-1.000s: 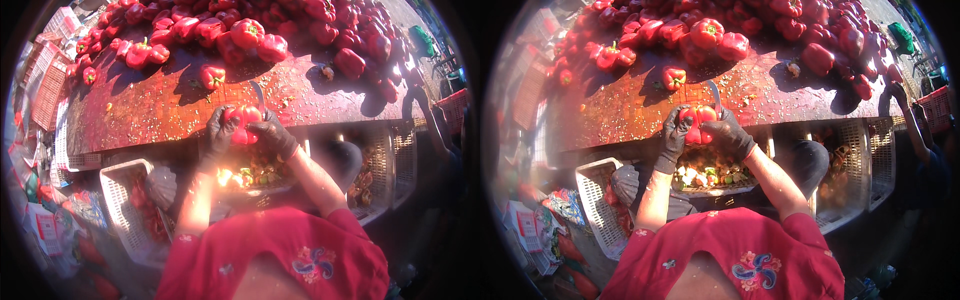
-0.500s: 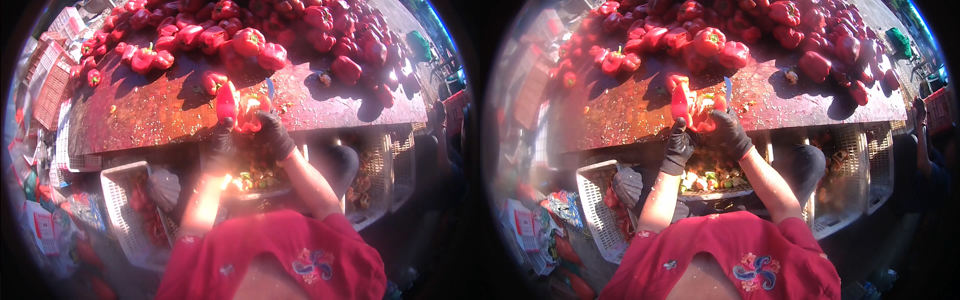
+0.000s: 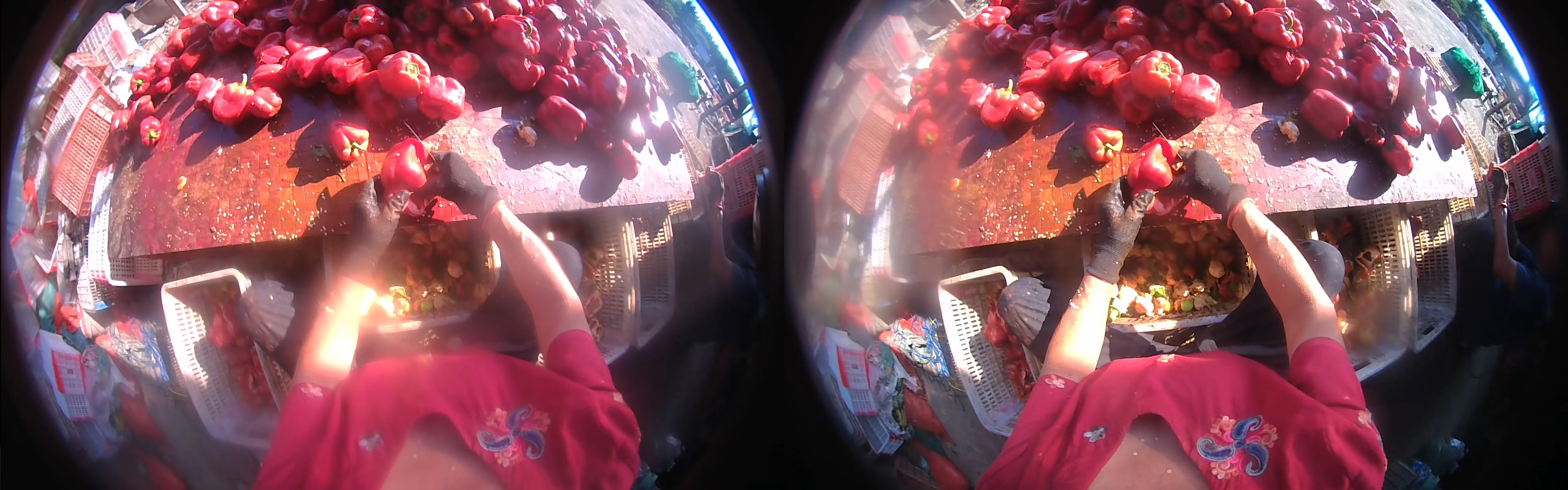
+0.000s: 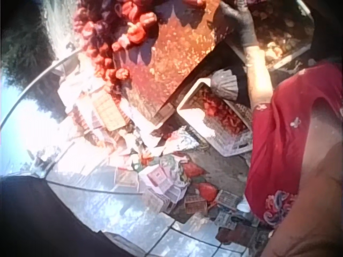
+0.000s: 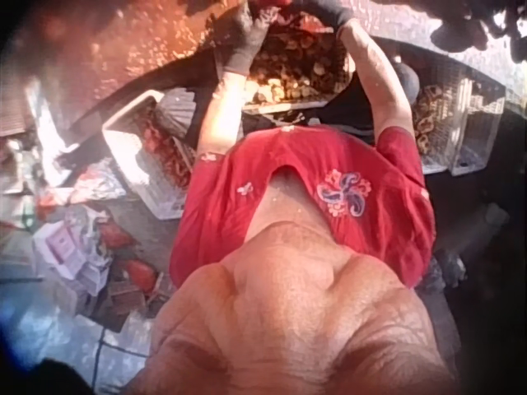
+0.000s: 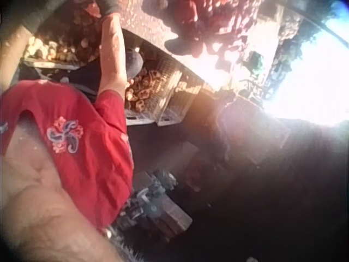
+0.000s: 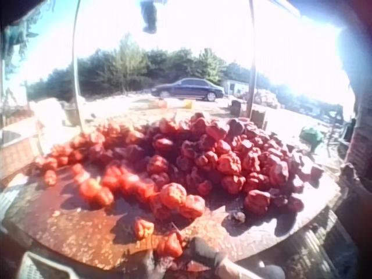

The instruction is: The person processes peppers by cutting off the tops, removing seeds, and placing the cleaned peppers into a bin.

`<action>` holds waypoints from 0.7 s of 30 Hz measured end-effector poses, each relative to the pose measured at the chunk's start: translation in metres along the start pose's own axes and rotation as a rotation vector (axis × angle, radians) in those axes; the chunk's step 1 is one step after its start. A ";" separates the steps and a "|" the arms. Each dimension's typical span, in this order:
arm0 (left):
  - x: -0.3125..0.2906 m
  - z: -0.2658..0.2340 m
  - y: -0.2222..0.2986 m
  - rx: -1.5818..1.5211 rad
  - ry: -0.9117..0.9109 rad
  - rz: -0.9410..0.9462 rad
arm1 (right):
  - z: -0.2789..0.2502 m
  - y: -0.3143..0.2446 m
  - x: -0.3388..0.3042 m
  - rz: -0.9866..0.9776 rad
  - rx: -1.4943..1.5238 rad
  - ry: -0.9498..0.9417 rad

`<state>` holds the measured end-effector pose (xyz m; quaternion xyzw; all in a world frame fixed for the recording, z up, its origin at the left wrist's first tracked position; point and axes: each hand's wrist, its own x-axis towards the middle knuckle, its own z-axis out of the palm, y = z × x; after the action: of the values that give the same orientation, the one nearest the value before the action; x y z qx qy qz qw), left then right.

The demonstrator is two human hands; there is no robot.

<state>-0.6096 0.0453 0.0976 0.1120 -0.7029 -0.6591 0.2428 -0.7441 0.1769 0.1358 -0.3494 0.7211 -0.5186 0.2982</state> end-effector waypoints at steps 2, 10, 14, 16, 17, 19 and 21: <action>0.004 0.004 0.004 0.261 0.029 -0.061 | 0.001 0.011 -0.002 -0.061 0.038 0.014; 0.005 0.001 -0.026 -0.008 0.086 -0.380 | -0.007 -0.016 0.002 0.070 -0.167 -0.190; -0.017 0.010 -0.004 -0.304 0.166 -0.268 | -0.009 0.007 -0.014 0.104 0.243 -0.226; -0.030 0.003 -0.023 -0.149 0.192 -0.171 | -0.003 -0.010 -0.024 0.173 0.291 -0.120; -0.037 -0.003 -0.037 -0.069 0.202 -0.121 | 0.002 -0.016 -0.031 0.205 0.316 -0.066; -0.040 -0.011 -0.060 0.081 0.206 -0.002 | 0.008 -0.012 -0.039 -0.136 0.207 -0.024; -0.036 -0.015 -0.063 -0.104 0.213 -0.164 | 0.007 -0.020 -0.042 0.132 0.354 -0.040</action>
<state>-0.5815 0.0428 0.0291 0.2256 -0.6265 -0.6967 0.2670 -0.7103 0.2032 0.1554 -0.2536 0.6340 -0.6095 0.4027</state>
